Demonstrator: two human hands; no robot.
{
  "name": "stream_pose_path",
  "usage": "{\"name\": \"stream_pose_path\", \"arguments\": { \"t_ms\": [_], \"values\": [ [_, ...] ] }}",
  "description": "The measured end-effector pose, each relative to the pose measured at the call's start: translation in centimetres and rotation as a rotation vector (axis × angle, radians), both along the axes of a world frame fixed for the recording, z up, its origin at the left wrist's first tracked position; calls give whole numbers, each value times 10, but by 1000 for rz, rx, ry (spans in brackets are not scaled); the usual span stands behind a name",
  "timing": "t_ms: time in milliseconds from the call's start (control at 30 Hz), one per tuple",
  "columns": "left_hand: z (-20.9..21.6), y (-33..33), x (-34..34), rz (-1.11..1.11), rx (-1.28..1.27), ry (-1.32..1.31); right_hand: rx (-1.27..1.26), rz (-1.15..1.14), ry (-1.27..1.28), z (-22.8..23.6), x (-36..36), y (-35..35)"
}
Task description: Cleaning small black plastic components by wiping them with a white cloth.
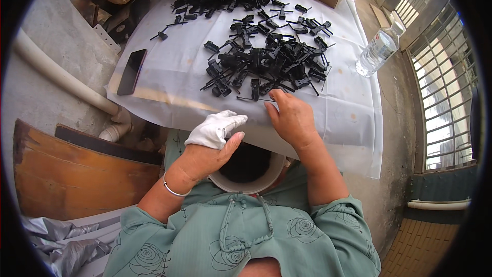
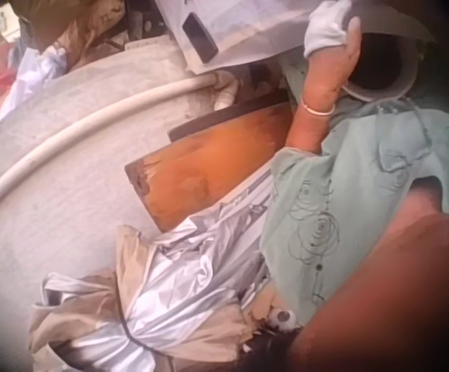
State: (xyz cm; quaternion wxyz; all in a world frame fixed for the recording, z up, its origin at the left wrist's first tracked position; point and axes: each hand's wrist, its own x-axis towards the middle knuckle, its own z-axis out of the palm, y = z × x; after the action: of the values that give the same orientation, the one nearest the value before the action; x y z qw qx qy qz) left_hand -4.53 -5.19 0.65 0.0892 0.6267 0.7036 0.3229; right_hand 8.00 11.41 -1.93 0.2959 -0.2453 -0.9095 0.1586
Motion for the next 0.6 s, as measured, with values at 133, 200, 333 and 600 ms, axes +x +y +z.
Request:
{"name": "stream_pose_path", "arguments": {
  "t_ms": [133, 200, 333, 600],
  "values": [
    [-17, 13, 2, 151, 283, -163, 148, 185, -66, -5, 0, -7],
    [-13, 23, 4, 255, 221, -282, 200, 259, -56, 5, 4, -17],
    [-18, 29, -2, 207, 13, -399, 232, 472, 34, 7, 6, -24],
    [-6, 20, 9, -47, 50, -1124, -738, 256, 373, 6, -3, -33]
  ]
}}
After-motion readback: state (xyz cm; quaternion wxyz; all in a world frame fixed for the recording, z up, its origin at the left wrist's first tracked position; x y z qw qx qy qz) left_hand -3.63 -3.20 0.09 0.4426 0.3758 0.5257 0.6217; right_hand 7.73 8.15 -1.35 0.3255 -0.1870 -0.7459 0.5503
